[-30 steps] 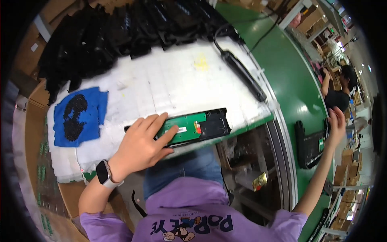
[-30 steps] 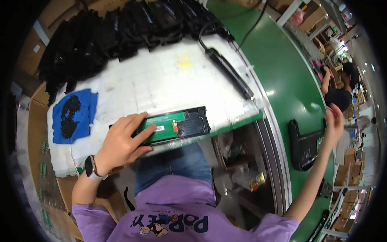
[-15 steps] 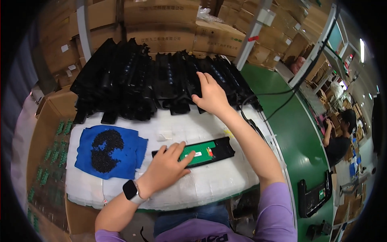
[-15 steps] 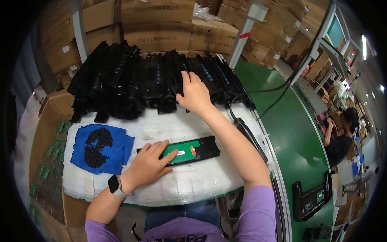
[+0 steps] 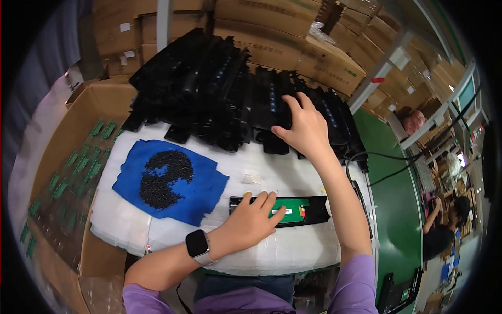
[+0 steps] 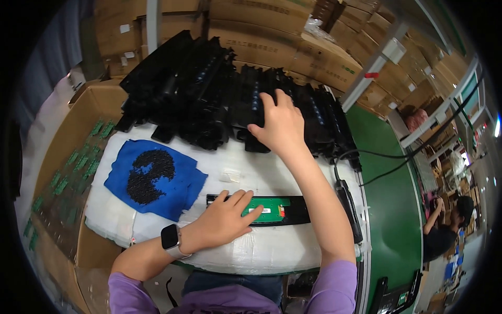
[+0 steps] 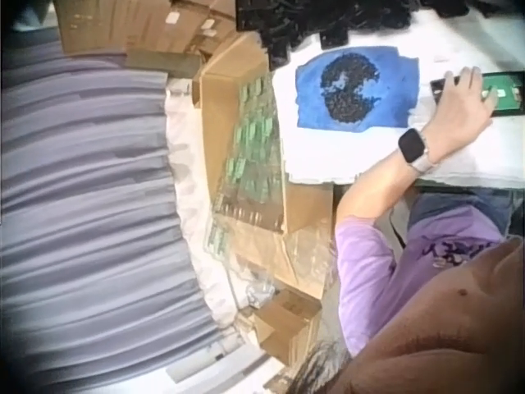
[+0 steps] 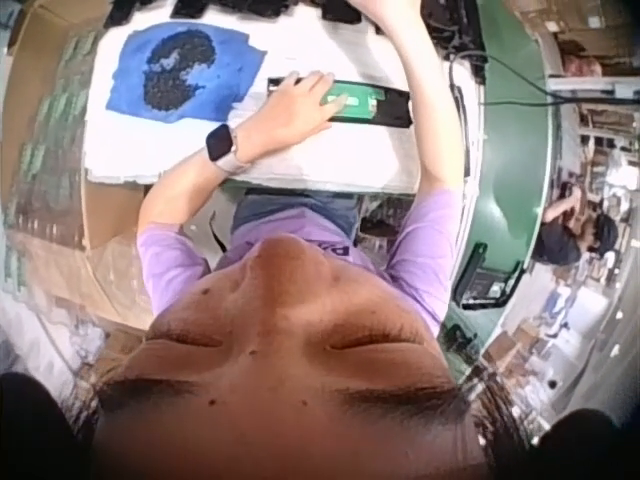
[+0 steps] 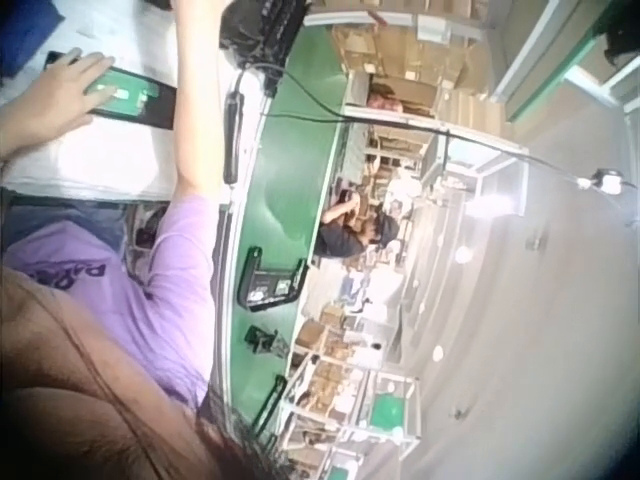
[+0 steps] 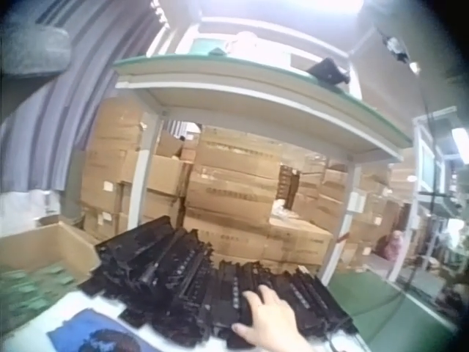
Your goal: Assembling circuit boards into plastic housings and securing them with screws using an electric screwdriver on an assembly line.
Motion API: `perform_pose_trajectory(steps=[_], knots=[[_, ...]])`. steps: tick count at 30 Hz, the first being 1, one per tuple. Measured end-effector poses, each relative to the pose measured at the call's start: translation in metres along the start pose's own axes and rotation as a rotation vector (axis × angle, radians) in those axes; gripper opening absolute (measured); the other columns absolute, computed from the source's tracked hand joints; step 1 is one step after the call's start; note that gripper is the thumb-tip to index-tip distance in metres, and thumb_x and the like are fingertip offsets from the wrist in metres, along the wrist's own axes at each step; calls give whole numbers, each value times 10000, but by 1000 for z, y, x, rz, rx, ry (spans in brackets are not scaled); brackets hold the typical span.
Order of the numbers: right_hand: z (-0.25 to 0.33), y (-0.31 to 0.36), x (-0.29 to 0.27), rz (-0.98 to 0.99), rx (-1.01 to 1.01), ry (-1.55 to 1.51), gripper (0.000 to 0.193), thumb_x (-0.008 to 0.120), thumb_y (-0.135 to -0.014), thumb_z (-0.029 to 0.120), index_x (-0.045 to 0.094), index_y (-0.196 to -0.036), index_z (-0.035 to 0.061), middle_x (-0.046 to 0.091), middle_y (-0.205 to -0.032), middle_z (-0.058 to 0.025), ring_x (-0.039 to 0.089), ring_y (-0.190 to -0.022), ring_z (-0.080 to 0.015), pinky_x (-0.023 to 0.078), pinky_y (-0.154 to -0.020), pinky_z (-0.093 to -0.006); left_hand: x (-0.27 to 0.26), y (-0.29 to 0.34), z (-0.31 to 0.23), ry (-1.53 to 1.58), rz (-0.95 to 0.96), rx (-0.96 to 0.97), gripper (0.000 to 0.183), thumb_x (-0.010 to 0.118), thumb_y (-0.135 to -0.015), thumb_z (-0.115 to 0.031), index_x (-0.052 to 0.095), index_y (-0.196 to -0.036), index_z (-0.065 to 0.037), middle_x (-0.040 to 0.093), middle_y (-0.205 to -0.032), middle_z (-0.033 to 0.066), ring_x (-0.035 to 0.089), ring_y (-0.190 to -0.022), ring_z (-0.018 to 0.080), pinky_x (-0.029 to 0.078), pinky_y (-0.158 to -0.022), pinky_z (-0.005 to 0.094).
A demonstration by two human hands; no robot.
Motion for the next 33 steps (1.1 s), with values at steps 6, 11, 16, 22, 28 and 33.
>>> perform_pose_trajectory(steps=[6, 11, 16, 22, 28, 33], knots=[[71, -50, -2, -68, -45, -372, 507, 673, -737, 344, 560, -1107, 16, 636, -931, -175, 638, -856, -333, 523, -721, -387, 8, 3, -3, -98, -28, -20, 527, 656, -765, -311, 531, -1212, -62, 462, -1233, 244, 448, -1115, 321, 399, -860, 456], [76, -100, 28, -181, 95, -320, 490, 658, -749, 359, 575, -1109, 38, 626, -977, -125, 622, -895, -288, 501, -763, -388, 12, 3, -4, -96, -31, -20, 516, 652, -772, -346, 538, -1193, -72, 446, -1278, 207, 370, -1237, 341, 350, -943, 522], [121, -123, 18, -372, -140, -319, 500, 659, -749, 374, 568, -1118, 50, 608, -996, -126, 616, -896, -293, 505, -760, -392, 3, 2, -13, -133, -92, -30, 494, 639, -771, -338, 548, -1168, -57, 452, -1280, 201, 368, -1240, 364, 341, -946, 545], [224, -135, 22, -288, -315, -189, 710, 710, -662, 488, 527, -1150, 6, 595, -974, -164, 594, -935, -307, 529, -681, -395, 21, 10, -20, -102, -49, 20, 419, 535, -801, -207, 542, -1177, -21, 462, -1286, 188, 363, -1258, 378, 325, -957, 594], [267, -155, 47, -256, -206, 88, 639, 748, -631, 399, 542, -1137, 67, 599, -954, -159, 627, -885, -293, 531, -626, -358, 32, 7, -13, 235, -381, -11, 440, 521, -827, -175, 505, -1246, -43, 353, -1401, 163, 273, -1326, 361, 288, -994, 610], [273, -177, 46, 209, -150, 115, 592, 739, -633, 339, 589, -1146, 84, 543, -1168, -192, 642, -934, -228, 558, -634, -351, 39, 6, -13, 622, -466, 25, 463, 508, -840, -144, 450, -1290, -53, 399, -1362, 140, 303, -1312, 332, 242, -1018, 591]])
Point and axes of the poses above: each hand's wrist, its own y-axis away from the middle knuckle, its own x-axis out of the palm, z = x × y, the point moved 5 cm from there along -y, towards the middle knuckle
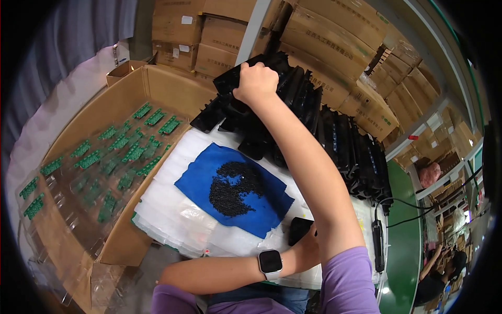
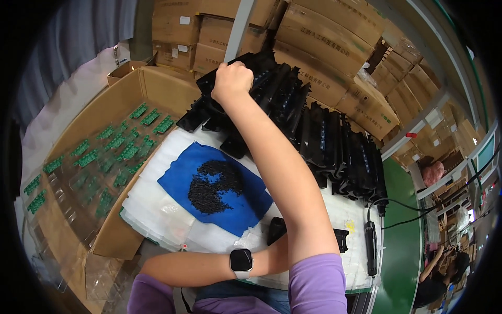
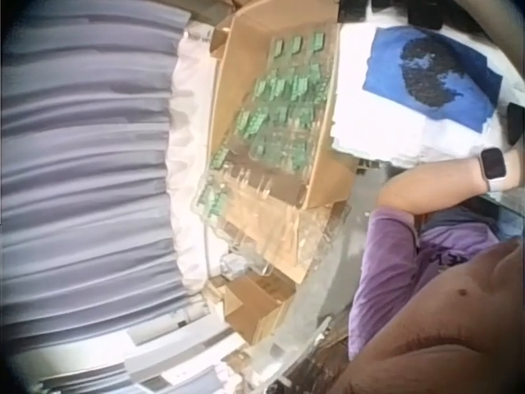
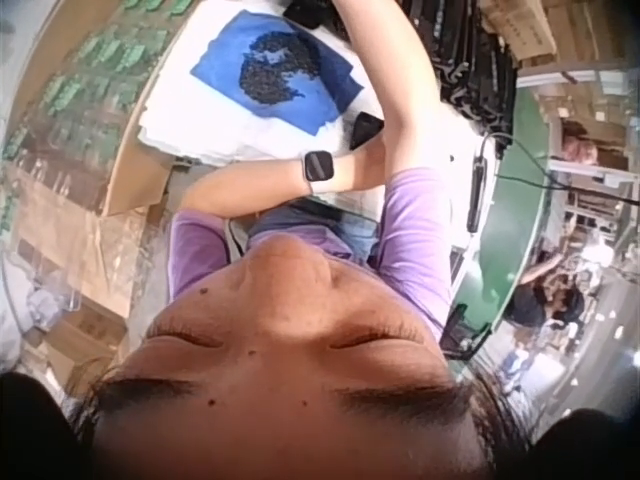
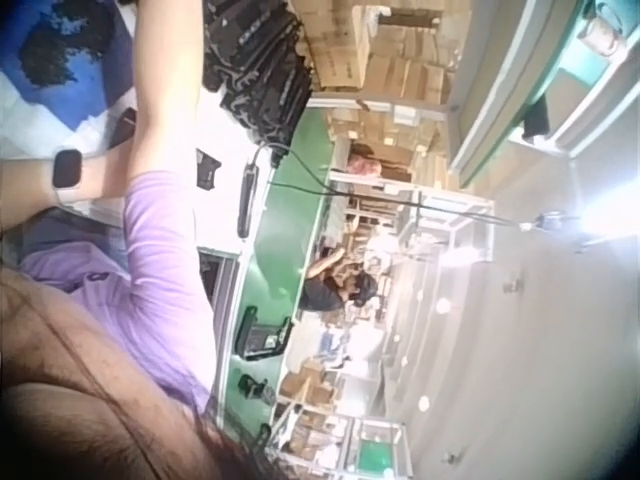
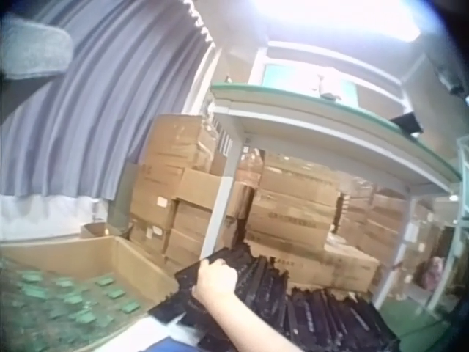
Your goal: Assembling circuit boards into plastic housings and securing them with screws using an electric screwdriver on an assembly line.
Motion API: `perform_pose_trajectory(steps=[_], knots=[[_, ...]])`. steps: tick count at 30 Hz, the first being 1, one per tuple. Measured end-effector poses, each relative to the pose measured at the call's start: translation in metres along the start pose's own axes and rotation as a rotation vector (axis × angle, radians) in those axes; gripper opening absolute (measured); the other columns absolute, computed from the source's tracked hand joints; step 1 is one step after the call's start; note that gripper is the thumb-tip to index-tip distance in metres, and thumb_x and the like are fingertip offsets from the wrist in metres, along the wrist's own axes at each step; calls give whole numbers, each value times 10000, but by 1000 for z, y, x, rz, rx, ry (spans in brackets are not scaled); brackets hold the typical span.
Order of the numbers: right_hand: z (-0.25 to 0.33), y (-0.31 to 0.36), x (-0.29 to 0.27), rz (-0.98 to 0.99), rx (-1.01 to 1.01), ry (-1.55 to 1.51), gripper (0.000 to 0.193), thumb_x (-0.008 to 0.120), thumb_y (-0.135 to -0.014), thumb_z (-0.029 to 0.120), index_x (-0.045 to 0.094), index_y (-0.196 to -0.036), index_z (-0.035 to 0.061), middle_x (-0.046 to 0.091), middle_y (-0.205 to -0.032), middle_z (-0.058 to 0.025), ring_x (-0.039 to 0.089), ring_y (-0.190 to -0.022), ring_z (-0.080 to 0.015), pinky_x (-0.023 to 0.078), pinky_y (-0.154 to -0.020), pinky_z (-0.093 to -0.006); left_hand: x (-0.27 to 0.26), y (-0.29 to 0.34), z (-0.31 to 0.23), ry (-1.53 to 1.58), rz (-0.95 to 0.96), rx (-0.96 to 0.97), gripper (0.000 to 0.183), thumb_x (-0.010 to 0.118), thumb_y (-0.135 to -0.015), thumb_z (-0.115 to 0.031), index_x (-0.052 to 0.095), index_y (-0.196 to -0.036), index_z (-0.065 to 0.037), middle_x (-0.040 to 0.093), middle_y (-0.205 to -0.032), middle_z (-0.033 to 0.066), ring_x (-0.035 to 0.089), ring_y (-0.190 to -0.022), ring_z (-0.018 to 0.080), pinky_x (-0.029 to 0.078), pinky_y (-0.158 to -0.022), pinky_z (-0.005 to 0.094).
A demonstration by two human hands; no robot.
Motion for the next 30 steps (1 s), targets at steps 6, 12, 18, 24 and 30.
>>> perform_pose_trajectory(steps=[6, 12, 18, 24, 30], knots=[[2, -7, 1, 114, -12, 94, 599, 741, -642, 310, 568, -1187, 134, 516, -1195, -174, 615, -987, -224, 551, -671, -342, -23, -2, -22, -411, -185, 202, 455, 508, -845, -129, 442, -1288, -49, 428, -1319, 135, 325, -1289, 335, 243, -1021, 570], [-1, -7, 0, -4, 21, 82, 766, 812, -540, 425, 531, -1203, 163, 521, -1102, -149, 627, -936, -281, 528, -738, -378, -39, -13, -14, 259, -64, -35, 460, 496, -857, -128, 431, -1308, -62, 380, -1376, 138, 264, -1333, 348, 201, -1049, 591], [-16, -3, -3, -42, 47, -57, 708, 807, -539, 497, 560, -1120, 176, 545, -1073, -140, 626, -927, -280, 518, -752, -381, -30, -12, 5, -487, 58, -37, 518, 538, -830, -147, 431, -1328, -57, 293, -1449, 153, 235, -1342, 383, 269, -1007, 632], [-23, -11, -3, -140, 89, -175, 615, 726, -601, 601, 627, -1011, 153, 602, -1014, -145, 629, -922, -288, 512, -762, -383, -3, -2, 8, -544, 335, 23, 521, 563, -800, -140, 457, -1298, -29, 302, -1430, 197, 269, -1310, 422, 298, -974, 645], [-14, -25, -15, -40, 64, -3, 333, 673, -699, 310, 688, -924, 65, 677, -847, -104, 682, -773, -253, 553, -577, -367, -15, -4, 2, 78, 11, 42, 485, 540, -825, -151, 451, -1276, 5, 373, -1368, 198, 294, -1303, 378, 274, -998, 610]])
Point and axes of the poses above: each hand's wrist, its own y-axis away from the middle knuckle, its own x-axis out of the palm, z = x × y, the point moved 5 cm from there along -y, towards the middle knuckle
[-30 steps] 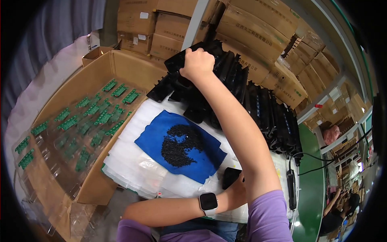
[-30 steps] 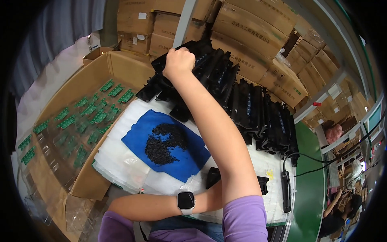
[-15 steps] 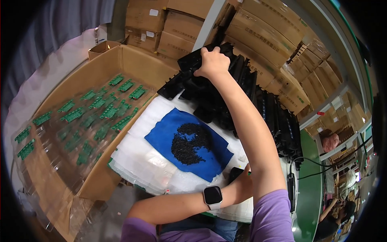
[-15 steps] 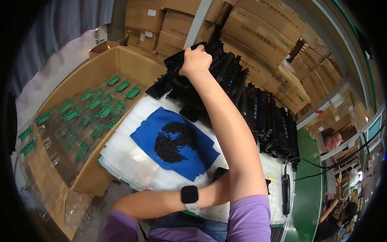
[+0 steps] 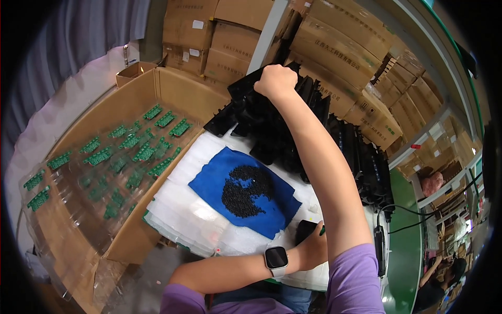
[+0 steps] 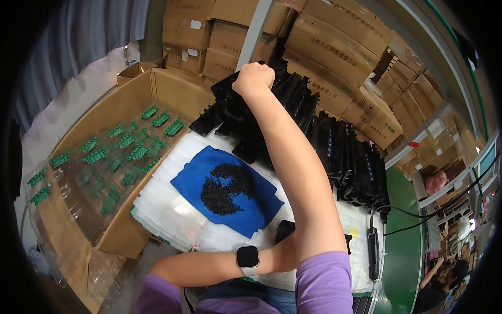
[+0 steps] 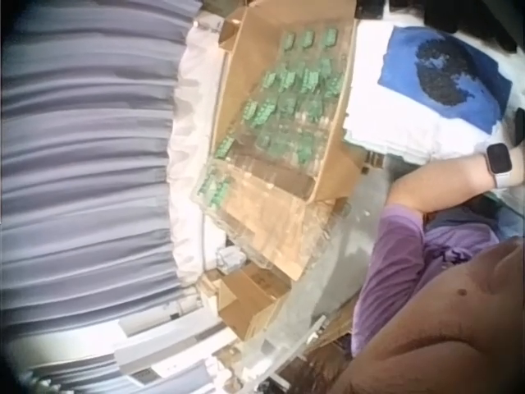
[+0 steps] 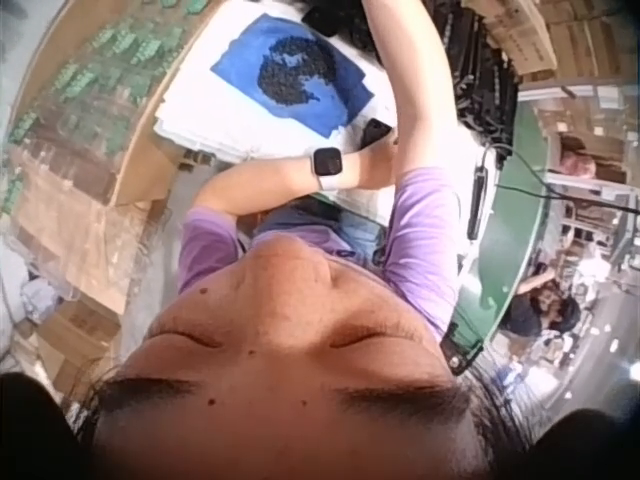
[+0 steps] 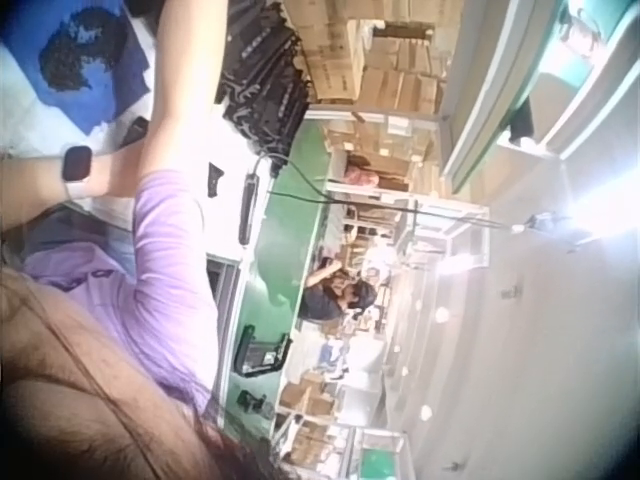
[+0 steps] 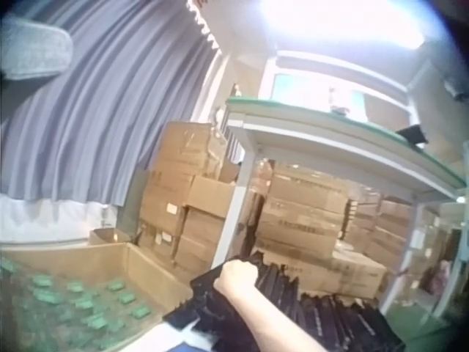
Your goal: Assembling circuit boards into plastic housings and securing them with screws using an electric screwdriver on an assembly line.
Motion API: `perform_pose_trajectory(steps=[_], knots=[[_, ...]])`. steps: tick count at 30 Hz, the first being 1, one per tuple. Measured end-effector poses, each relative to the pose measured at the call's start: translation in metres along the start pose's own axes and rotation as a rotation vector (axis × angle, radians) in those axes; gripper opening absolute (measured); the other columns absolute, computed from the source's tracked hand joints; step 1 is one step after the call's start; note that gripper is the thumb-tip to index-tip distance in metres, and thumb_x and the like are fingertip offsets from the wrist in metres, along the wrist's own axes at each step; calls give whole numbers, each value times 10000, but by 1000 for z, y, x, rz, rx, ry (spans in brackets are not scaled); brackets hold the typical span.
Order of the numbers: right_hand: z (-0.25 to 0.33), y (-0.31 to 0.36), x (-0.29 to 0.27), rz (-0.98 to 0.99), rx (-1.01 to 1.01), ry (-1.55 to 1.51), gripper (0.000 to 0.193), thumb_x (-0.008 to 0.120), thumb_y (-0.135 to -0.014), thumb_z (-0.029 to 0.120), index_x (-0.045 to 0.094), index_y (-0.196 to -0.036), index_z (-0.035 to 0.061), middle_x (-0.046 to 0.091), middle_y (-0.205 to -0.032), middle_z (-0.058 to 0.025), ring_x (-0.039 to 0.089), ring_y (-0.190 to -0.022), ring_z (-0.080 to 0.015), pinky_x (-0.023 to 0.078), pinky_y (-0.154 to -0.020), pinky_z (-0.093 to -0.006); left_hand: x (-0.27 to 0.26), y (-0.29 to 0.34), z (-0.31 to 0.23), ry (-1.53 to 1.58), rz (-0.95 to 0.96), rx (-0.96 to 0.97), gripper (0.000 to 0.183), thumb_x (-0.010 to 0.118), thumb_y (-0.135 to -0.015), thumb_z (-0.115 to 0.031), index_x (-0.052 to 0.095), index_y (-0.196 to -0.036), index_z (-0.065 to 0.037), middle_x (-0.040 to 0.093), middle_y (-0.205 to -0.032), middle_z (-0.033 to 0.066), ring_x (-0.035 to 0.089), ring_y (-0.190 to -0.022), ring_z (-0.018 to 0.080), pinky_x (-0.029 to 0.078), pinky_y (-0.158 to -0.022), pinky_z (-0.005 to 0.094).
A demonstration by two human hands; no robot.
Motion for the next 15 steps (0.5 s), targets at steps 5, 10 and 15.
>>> perform_pose_trajectory(steps=[5, 10, 15], knots=[[4, -9, 0, 167, 51, 130, 353, 669, -666, 236, 699, -987, 93, 692, -899, -64, 687, -796, -243, 566, -518, -370, -26, -7, -20, -10, -24, -21, 459, 518, -874, -132, 391, -1292, 9, 393, -1331, 190, 319, -1286, 341, 251, -1056, 474], [7, -14, 14, 133, 63, 99, 330, 681, -672, 245, 701, -967, 96, 680, -935, -65, 674, -854, -244, 559, -609, -370, -27, 0, -17, 369, -55, -153, 438, 512, -897, -98, 352, -1284, 30, 392, -1322, 195, 347, -1248, 339, 276, -1050, 369], [2, -20, 4, 68, 78, 74, 318, 684, -670, 233, 697, -951, 83, 672, -935, -95, 663, -884, -259, 548, -686, -379, -21, 4, -9, 383, -62, -142, 434, 532, -889, -96, 366, -1267, 40, 400, -1315, 192, 365, -1238, 306, 286, -1040, 357]])
Point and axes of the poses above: each hand's wrist, its own y-axis away from the middle knuckle, its own x-axis out of the palm, z = x × y, the point moved 5 cm from there along -y, towards the middle knuckle
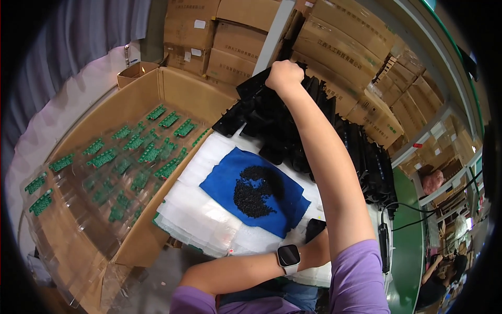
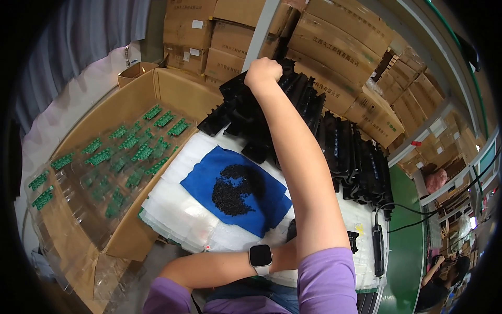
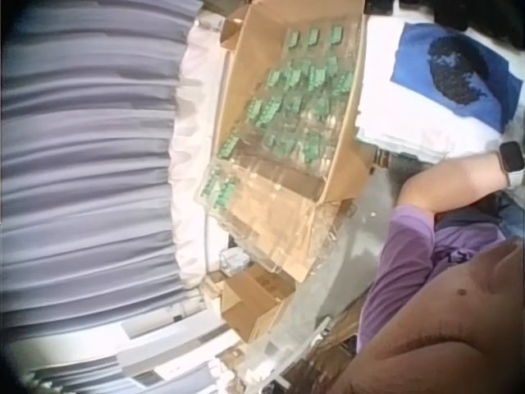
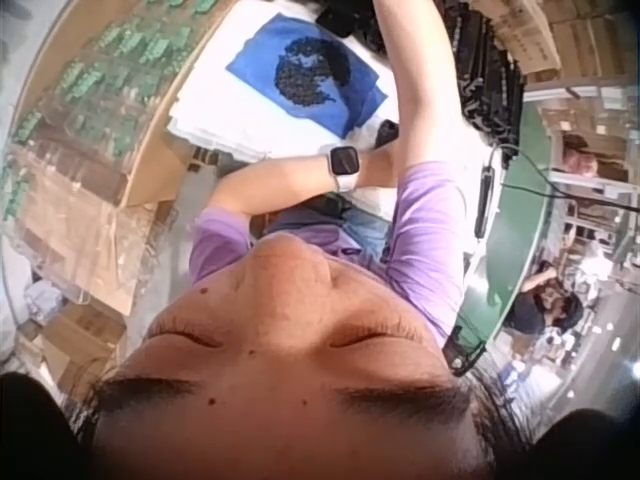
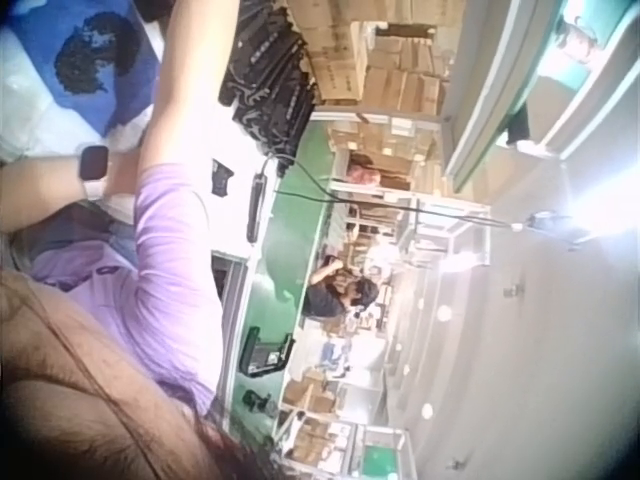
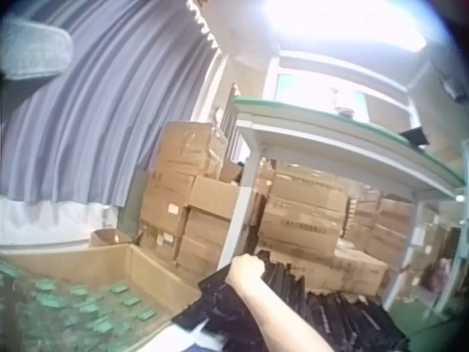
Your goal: Assembling circuit boards into plastic housings and securing them with screws using an electric screwdriver on an assembly line.
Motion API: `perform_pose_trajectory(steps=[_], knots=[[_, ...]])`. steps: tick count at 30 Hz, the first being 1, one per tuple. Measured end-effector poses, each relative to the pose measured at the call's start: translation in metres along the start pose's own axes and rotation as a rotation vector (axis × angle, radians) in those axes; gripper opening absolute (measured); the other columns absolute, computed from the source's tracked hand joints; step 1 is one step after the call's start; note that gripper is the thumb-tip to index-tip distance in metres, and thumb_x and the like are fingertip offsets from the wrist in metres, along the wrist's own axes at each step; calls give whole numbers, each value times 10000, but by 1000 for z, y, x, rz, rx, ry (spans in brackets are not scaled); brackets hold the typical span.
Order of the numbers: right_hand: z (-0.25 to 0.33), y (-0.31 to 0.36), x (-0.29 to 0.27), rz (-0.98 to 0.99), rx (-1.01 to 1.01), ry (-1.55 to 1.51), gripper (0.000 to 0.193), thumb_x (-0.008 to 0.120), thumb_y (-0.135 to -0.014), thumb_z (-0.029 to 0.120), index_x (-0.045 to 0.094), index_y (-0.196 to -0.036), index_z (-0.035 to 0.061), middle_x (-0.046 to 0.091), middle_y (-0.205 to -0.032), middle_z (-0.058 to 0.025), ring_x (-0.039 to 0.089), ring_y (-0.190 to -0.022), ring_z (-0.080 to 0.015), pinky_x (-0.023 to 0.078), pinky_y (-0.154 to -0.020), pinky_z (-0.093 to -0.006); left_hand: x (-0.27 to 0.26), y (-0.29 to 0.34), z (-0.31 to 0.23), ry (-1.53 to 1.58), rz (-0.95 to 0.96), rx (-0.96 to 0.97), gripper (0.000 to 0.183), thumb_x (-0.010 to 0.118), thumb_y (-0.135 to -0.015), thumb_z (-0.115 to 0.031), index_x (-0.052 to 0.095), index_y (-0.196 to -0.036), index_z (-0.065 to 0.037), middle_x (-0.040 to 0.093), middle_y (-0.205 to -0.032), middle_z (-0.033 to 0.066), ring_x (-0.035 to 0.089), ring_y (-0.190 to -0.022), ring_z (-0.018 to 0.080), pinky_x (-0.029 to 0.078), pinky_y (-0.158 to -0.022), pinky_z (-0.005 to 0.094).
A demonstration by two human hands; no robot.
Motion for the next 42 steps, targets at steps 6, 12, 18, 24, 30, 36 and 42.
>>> perform_pose_trajectory(steps=[6, 12, 18, 24, 30, 36, 42], knots=[[-23, -5, -21, -97, 84, -152, 322, 672, -677, 239, 686, -932, 43, 673, -952, -129, 660, -892, -274, 545, -740, -370, -5, -1, -8, 238, -83, -100, 396, 524, -869, -93, 443, -1239, 24, 451, -1276, 188, 366, -1247, 313, 259, -1067, 409], [-54, -7, -36, -114, 134, -236, 315, 668, -717, 322, 698, -846, 36, 687, -778, -91, 676, -641, -214, 554, -652, -337, 19, -2, -1, -1069, 170, 318, 292, 536, -797, -172, 635, -1029, -25, 517, -1224, 192, 404, -1235, 364, 276, -987, 642], [-67, 11, -61, -218, 42, -167, 327, 692, -711, 350, 687, -732, 24, 675, -739, -118, 671, -705, -246, 554, -653, -360, 10, -5, -5, -1064, 330, 235, 210, 565, -773, -154, 656, -921, -36, 507, -1233, 214, 398, -1242, 385, 297, -984, 635], [-84, 54, -92, -407, -53, -108, 241, 660, -656, 244, 689, -744, 22, 662, -739, -161, 671, -735, -301, 552, -653, -376, -13, -18, -8, -1036, 337, 58, 428, 634, -780, -297, 584, -1123, -48, 457, -1296, 183, 321, -1307, 335, 235, -1000, 659], [-135, 160, -132, -657, -333, -75, 281, 621, -696, 277, 617, -672, -3, 584, -578, -164, 608, -609, -333, 504, -577, -404, -79, -52, -62, -989, -221, 8, 452, 642, -769, -202, 537, -1156, 6, 433, -1284, 198, 392, -1225, 359, 287, -1032, 511], [-186, 327, -123, -602, -624, -152, 280, 685, -580, 91, 602, -837, 17, 486, -645, -64, 500, -467, -219, 415, -410, -317, -128, -50, -118, -1361, -762, 535, 711, 749, -688, -194, 410, -1293, -38, 352, -1353, 225, 357, -1246, 439, 320, -967, 549], [-237, 427, -76, -542, -721, -110, 184, 631, -666, 91, 571, -775, -45, 588, -766, -187, 478, -475, -118, 345, -356, -231, -72, -46, -95, -1475, -119, 424, 401, 723, -583, -99, 646, -974, -62, 612, -1020, 103, 573, -1021, 323, 361, -911, 587]])
Point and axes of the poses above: each hand's wrist, its own y-axis away from the middle knuckle, its own x-axis out of the palm, z = x × y, the point moved 5 cm from there along -y, towards the middle knuckle
